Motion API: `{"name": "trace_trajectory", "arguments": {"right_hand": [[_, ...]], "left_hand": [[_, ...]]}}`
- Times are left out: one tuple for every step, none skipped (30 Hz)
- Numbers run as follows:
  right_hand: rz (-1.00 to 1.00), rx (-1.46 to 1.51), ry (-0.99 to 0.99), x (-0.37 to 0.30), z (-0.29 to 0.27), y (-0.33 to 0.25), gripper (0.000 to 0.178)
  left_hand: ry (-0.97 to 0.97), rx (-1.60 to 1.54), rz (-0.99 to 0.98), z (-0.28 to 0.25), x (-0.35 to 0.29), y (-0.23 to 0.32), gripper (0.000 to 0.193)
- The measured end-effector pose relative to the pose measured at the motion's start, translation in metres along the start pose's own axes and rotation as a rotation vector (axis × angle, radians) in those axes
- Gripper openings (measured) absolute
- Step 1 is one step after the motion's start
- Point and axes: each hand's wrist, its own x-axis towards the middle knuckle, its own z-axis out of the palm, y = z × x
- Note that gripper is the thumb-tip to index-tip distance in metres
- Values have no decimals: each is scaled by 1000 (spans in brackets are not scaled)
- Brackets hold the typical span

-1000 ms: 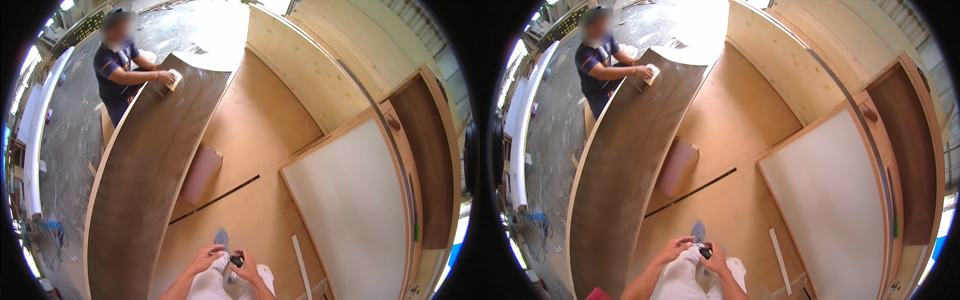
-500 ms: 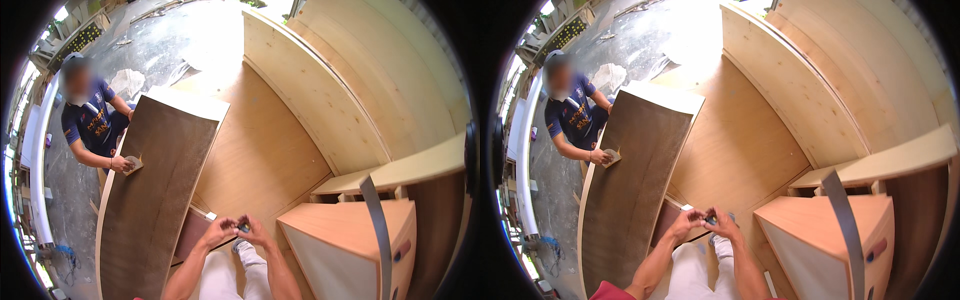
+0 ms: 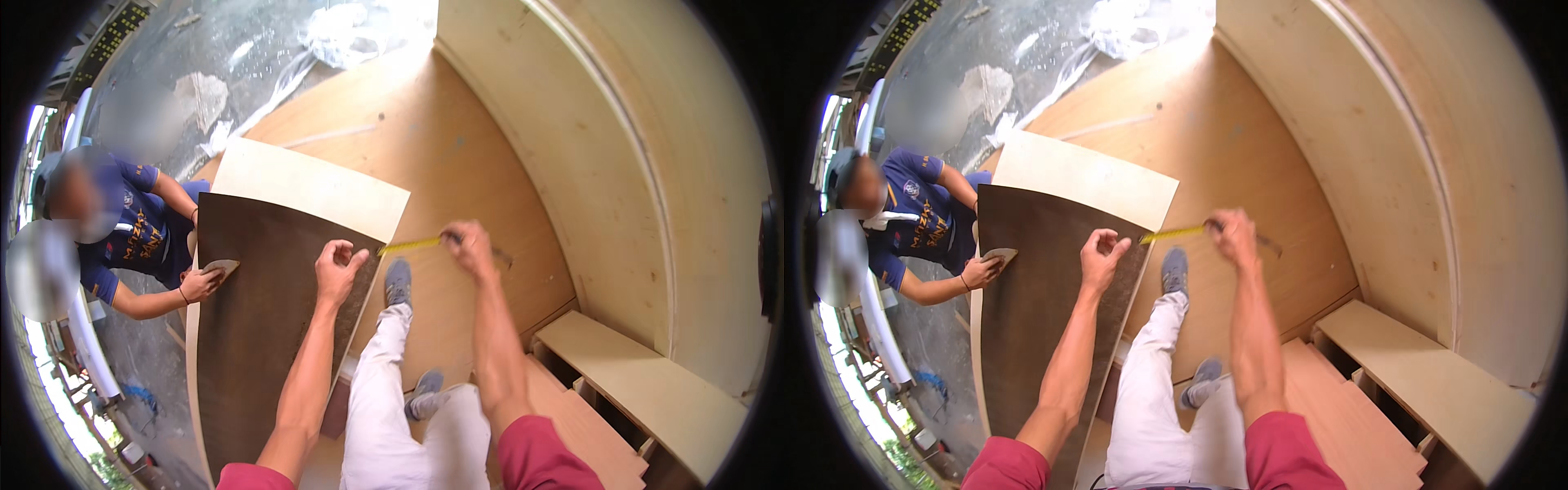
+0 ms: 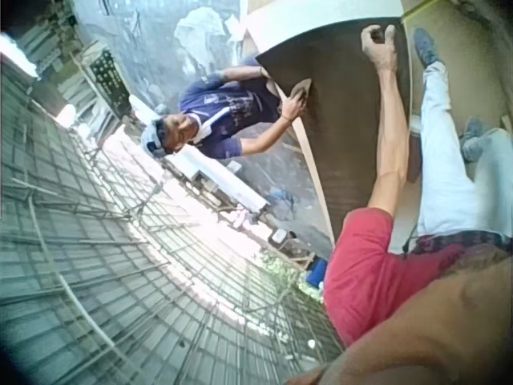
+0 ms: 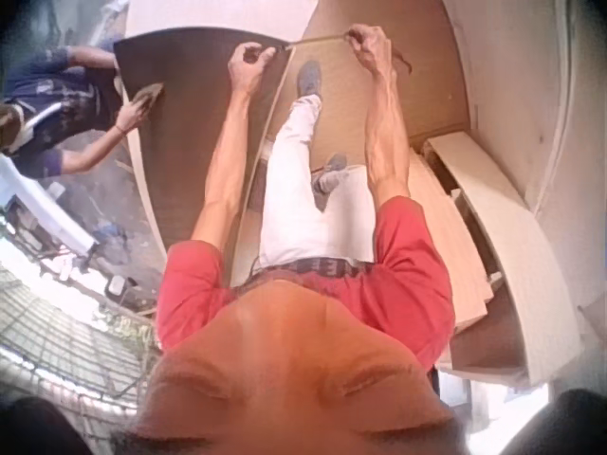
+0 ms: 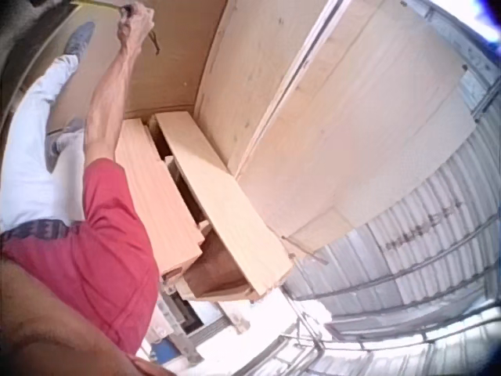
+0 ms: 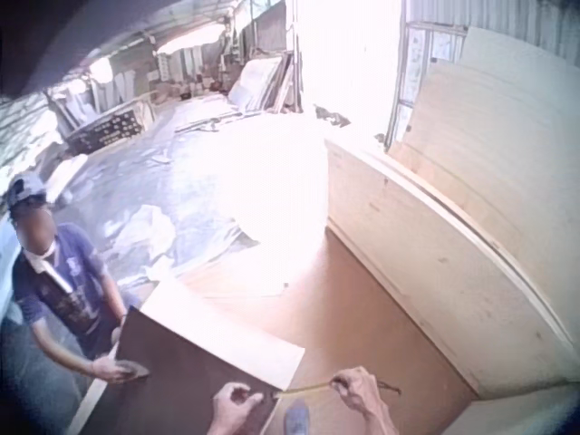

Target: The person assembles a wooden cabinet by positioning panels, measuring with a tape measure, and securing parts with a nail gun. They also apply a dark sheet to a surface and use a utility knife to trim edges.

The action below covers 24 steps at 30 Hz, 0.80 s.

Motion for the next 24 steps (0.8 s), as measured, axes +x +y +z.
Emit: {"name": "trace_trajectory", "arguments": {"right_hand": [[-31, -66, 3, 38, -7, 8, 10], [-57, -134, 6, 75, -11, 15, 9], [-76, -175, -49, 95, -5, 18, 9], [-95, -224, -92, 121, -5, 23, 9], [-132, -271, -165, 144, -3, 24, 9], [-170, -317, -235, 165, 1, 24, 9], [-202, -347, -286, 183, 9, 25, 9], [-235, -373, -335, 196, 19, 24, 9], [-275, -388, -364, 211, 24, 24, 9], [-320, -398, -397, 222, 31, 21, 9], [-377, -404, -431, 230, 41, 14, 9], [-388, -387, -470, 233, 48, 9, 10], [-403, -373, -502, 241, 52, 1, 10], [-420, -358, -536, 245, 59, -5, 11], [-429, -378, -562, 244, 65, -11, 10], [-450, -376, -574, 245, 71, -11, 10], [-473, -373, -584, 244, 76, -11, 10], [-496, -370, -595, 244, 80, -11, 10], [-511, -386, -623, 246, 84, -9, 10], [-541, -369, -584, 248, 85, -6, 11], [-571, -351, -545, 252, 85, -2, 11], [-593, -340, -500, 256, 81, 4, 12], [-584, -366, -485, 261, 77, 8, 12], [-580, -381, -467, 266, 72, 12, 11]], "left_hand": [[64, 249, 62, 10, 21, -5, 26], [65, 352, 130, 21, 37, -9, 25], [33, 404, 218, 23, 35, -25, 23], [-4, 441, 320, 31, 41, -36, 21], [6, 422, 269, 37, 45, -41, 20], [17, 400, 222, 45, 52, -44, 20], [27, 381, 177, 52, 59, -45, 19], [-2, 355, 141, 57, 66, -41, 20], [-31, 325, 109, 64, 79, -31, 22], [-57, 300, 74, 67, 89, -26, 23], [-81, 321, 56, 67, 97, -29, 23], [-108, 341, 39, 68, 104, -31, 22], [-129, 359, 29, 68, 113, -33, 22], [-129, 367, 37, 68, 118, -39, 20], [-128, 374, 45, 67, 120, -45, 17], [-131, 378, 59, 68, 124, -49, 15], [-141, 400, 43, 66, 125, -52, 12], [-143, 400, 1, 65, 125, -55, 12], [-146, 401, -40, 63, 125, -53, 13], [-148, 403, -80, 60, 125, -53, 13], [-121, 404, -42, 60, 124, -57, 16], [-118, 390, -73, 62, 125, -56, 16], [-116, 378, -108, 64, 126, -54, 16], [-114, 366, -143, 66, 127, -52, 16]]}}
